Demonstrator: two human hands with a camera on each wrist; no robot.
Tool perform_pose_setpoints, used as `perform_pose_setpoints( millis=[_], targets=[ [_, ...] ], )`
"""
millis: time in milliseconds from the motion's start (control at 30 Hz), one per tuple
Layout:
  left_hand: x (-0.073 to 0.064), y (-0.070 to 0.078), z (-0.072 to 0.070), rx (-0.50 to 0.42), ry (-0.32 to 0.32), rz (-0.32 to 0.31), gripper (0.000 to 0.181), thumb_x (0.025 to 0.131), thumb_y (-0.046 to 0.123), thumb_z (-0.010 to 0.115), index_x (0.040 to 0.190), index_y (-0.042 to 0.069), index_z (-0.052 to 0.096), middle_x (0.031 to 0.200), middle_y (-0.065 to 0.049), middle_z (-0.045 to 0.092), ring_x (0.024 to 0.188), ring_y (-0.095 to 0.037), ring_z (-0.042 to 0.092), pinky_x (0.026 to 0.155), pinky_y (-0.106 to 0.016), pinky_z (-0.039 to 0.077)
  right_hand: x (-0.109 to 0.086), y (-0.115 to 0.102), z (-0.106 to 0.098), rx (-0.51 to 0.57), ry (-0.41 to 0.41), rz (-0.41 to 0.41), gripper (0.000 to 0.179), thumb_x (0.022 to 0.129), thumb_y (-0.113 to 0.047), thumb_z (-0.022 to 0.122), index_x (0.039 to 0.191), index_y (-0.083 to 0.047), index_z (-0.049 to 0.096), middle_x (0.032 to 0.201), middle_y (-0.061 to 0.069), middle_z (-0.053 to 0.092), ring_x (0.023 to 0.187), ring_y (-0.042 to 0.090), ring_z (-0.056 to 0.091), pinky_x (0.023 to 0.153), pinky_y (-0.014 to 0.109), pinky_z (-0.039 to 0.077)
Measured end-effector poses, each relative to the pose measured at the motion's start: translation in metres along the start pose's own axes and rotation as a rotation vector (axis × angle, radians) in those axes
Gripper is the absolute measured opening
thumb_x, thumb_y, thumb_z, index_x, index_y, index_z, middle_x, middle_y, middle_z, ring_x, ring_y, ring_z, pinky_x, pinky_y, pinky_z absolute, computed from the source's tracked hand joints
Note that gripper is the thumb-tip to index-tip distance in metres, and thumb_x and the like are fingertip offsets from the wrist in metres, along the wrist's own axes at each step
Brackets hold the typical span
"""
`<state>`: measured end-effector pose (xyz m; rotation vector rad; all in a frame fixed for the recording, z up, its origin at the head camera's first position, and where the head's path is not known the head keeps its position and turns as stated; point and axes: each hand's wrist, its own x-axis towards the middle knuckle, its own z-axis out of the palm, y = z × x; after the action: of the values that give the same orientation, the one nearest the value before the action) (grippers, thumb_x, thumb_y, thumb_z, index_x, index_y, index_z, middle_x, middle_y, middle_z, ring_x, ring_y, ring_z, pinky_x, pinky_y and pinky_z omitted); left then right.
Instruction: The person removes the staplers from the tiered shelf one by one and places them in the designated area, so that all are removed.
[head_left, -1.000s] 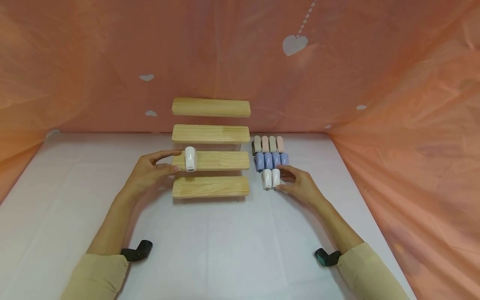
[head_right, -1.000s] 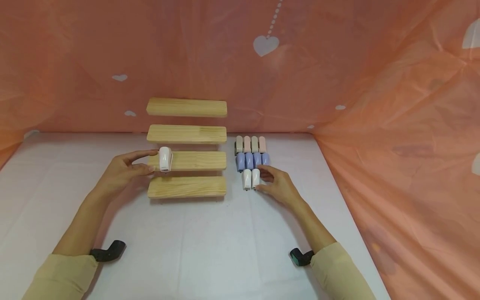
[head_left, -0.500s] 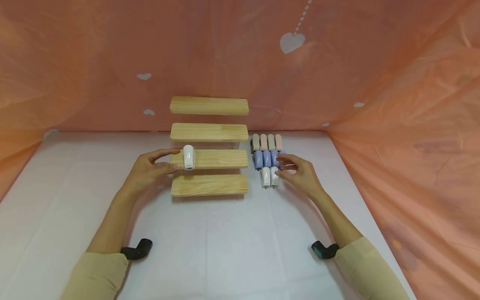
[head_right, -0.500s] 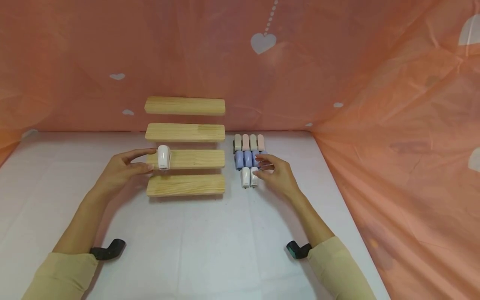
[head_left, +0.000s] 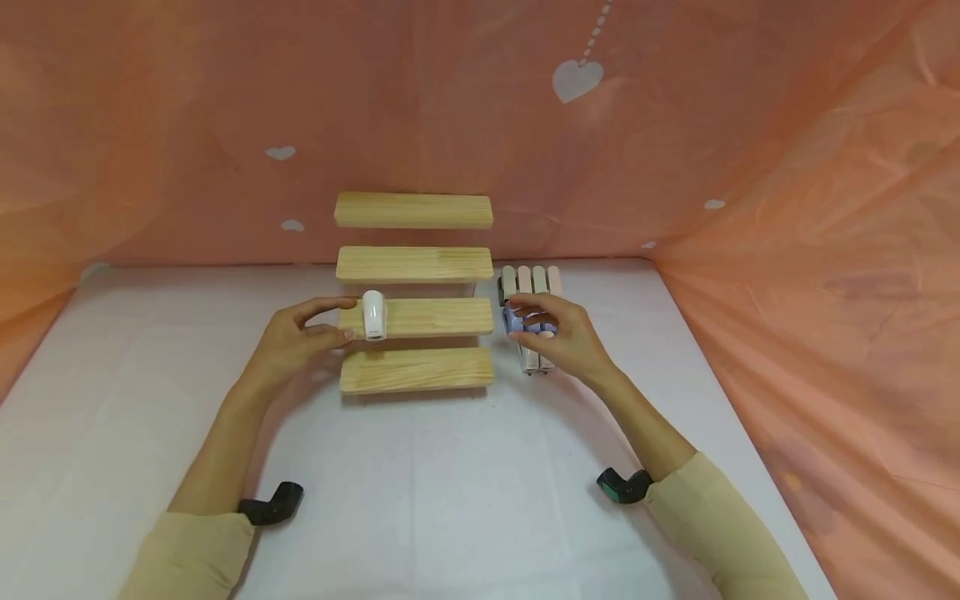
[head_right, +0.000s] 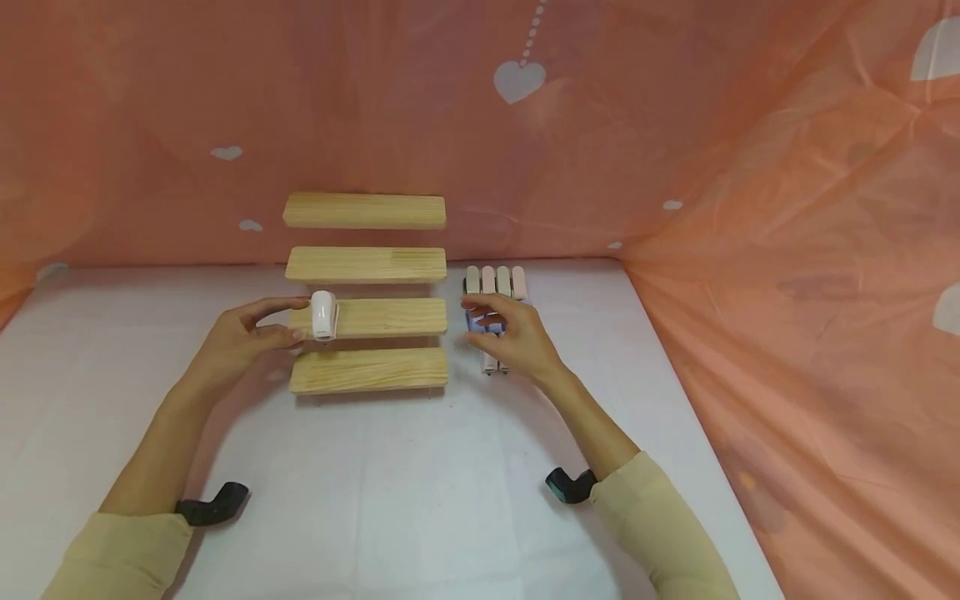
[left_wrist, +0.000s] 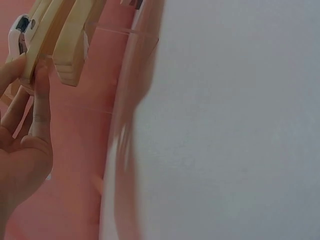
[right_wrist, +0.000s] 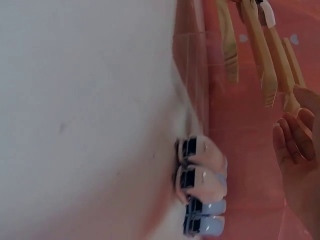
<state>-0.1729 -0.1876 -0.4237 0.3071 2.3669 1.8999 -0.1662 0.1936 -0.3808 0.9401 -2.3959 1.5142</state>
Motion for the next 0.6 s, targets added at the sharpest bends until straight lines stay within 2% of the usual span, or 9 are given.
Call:
perform_pose_setpoints(
  millis=[167, 400, 600],
  targets=[
    [0.000, 0.002, 0.000, 0.004, -0.013, 0.000, 0.050, 0.089, 0.018, 0.077, 0.135, 0.006, 0.059, 0.095, -0.003, 0.074, 0.091, -0.017, 0.072, 0.080, -0.030, 0.056, 0.013, -0.010, 0.004, -0.002, -0.034, -0.041, 0.047, 0.079, 0.015, 0.075, 0.123, 0.015, 0.059, 0.117, 0.031, 0.063, 0.101, 0.042, 0.064, 0.086, 0.055, 0.053],
    [0.000, 0.003, -0.001, 0.036, -0.012, -0.003, 0.052, 0.088, 0.020, 0.079, 0.135, 0.008, 0.059, 0.094, -0.010, 0.074, 0.088, -0.020, 0.072, 0.080, -0.026, 0.055, 0.029, -0.020, 0.017, 0.052, -0.099, -0.070, 0.047, 0.080, 0.015, 0.074, 0.124, 0.015, 0.058, 0.118, 0.031, 0.062, 0.103, 0.045, 0.062, 0.086, 0.055, 0.053],
    [-0.001, 0.004, -0.001, 0.024, -0.023, -0.013, 0.053, 0.087, 0.019, 0.079, 0.135, 0.008, 0.059, 0.097, -0.005, 0.074, 0.089, -0.018, 0.072, 0.078, -0.030, 0.056, 0.037, -0.016, 0.035, 0.081, -0.127, -0.066, 0.048, 0.081, 0.012, 0.075, 0.127, 0.012, 0.058, 0.118, 0.029, 0.063, 0.102, 0.043, 0.064, 0.089, 0.052, 0.053]
  ],
)
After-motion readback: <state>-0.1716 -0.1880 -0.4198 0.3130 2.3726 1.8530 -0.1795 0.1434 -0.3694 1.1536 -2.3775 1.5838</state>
